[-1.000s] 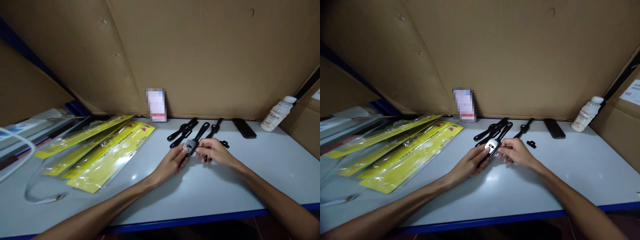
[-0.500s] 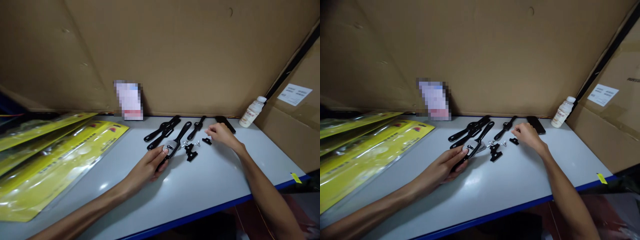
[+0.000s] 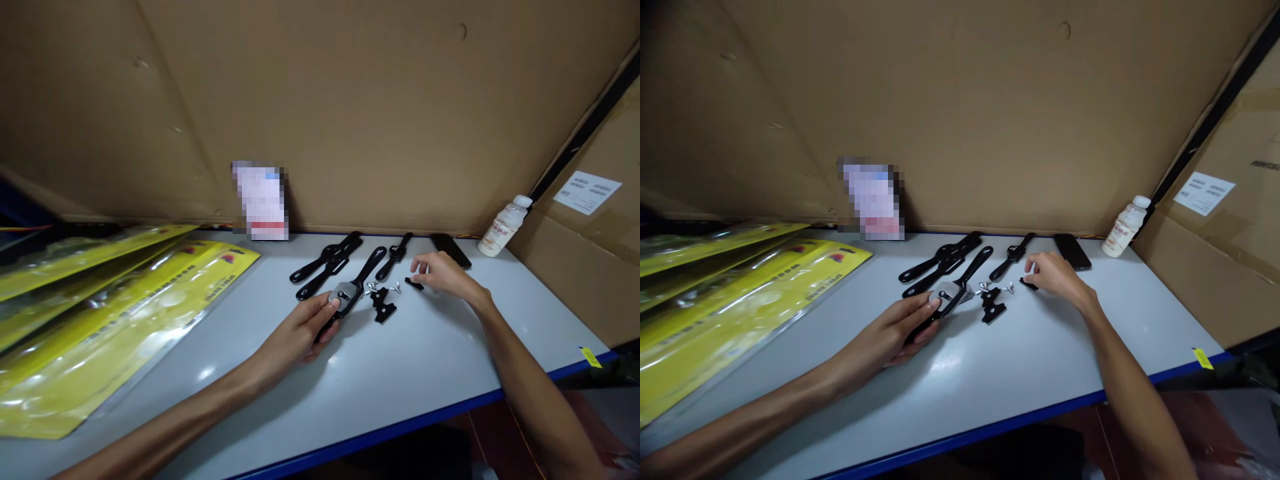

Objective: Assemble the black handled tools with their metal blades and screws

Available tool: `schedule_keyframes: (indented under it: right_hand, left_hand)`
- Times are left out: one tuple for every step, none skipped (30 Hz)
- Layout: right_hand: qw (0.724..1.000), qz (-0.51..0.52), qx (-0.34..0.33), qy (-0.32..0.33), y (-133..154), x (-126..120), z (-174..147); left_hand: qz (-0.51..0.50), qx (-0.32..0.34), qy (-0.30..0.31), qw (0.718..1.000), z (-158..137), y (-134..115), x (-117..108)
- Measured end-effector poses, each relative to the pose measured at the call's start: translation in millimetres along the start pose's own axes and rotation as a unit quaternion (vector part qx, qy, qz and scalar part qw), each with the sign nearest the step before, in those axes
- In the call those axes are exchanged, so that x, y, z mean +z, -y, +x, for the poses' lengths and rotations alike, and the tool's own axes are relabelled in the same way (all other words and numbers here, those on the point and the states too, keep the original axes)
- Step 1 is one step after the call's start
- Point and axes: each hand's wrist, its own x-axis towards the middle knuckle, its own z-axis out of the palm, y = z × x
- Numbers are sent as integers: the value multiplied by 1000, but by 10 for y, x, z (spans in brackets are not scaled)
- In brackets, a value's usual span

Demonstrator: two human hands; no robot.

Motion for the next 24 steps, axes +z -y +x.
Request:
schedule_keyframes:
  right_hand:
    - [1000, -5, -6, 5, 13, 27, 2]
    - [1000, -8, -14, 8, 34, 56, 5]
    - [1000, -8, -24, 9, 59, 81, 6]
    - [999, -8, -32, 10, 85, 97, 5]
    - [999, -9, -37, 9, 108, 101, 3]
    - [999, -13, -35, 5, 126, 94, -1]
    - [999, -22, -27, -4, 135, 76, -7]
    - [999, -34, -13, -17, 136, 53, -14]
    - [998, -47, 5, -29, 129, 28, -22]
    - [997, -58, 24, -37, 116, 7, -30]
    - [996, -69, 41, -35, 99, -6, -38]
    - [995, -80, 54, -24, 80, -9, -43]
    - [994, -91, 63, -10, 61, -2, -46]
    - [993, -100, 67, 6, 41, 14, -44]
    - [992, -106, 66, 19, 22, 35, -39]
    - [992, -105, 63, 28, 2, 57, -29]
    - [993, -99, 57, 34, -18, 76, -17]
    - [994, -87, 51, 36, -38, 87, -3]
    - [996, -70, 44, 38, -57, 87, 10]
    - [997, -47, 39, 42, -73, 76, 19]
    - [998, -13, 37, 48, -83, 51, 24]
    - [997, 33, 35, 56, -85, 16, 23]
    - [993, 91, 31, 62, -74, -27, 15]
    - [986, 155, 22, 64, -48, -72, 1]
  left_hand:
    - [0, -2, 2, 1000, -1, 0, -1]
    - [0, -3, 5, 1000, -1, 1, -2]
    - [0, -3, 8, 1000, 0, 3, -4]
    - [1, -2, 10, 1000, 1, 4, -6]
    - [3, -2, 12, 1000, 3, 4, -9]
    - [6, -4, 15, 1000, 4, 4, -11]
    - [10, -7, 17, 1000, 5, 2, -14]
    - [14, -11, 19, 1000, 6, 0, -16]
    - [18, -16, 21, 999, 5, -3, -18]
    - [23, -21, 22, 999, 4, -6, -18]
    - [29, -24, 22, 999, 3, -9, -18]
    - [35, -25, 22, 999, 2, -12, -16]
    - [41, -27, 22, 999, 1, -15, -14]
    - [47, -28, 22, 998, 0, -17, -12]
    - [52, -29, 21, 998, -1, -19, -11]
    - [54, -30, 21, 998, -1, -20, -10]
    - [55, -32, 21, 998, 1, -21, -9]
    - [54, -34, 21, 998, 3, -20, -11]
    - [54, -36, 21, 998, 6, -18, -13]
    - [53, -40, 23, 998, 9, -15, -17]
    - [51, -45, 26, 997, 13, -12, -21]
    - [50, -50, 31, 997, 17, -8, -26]
    - [49, -54, 39, 997, 20, -6, -31]
    - [50, -58, 49, 996, 22, -5, -34]
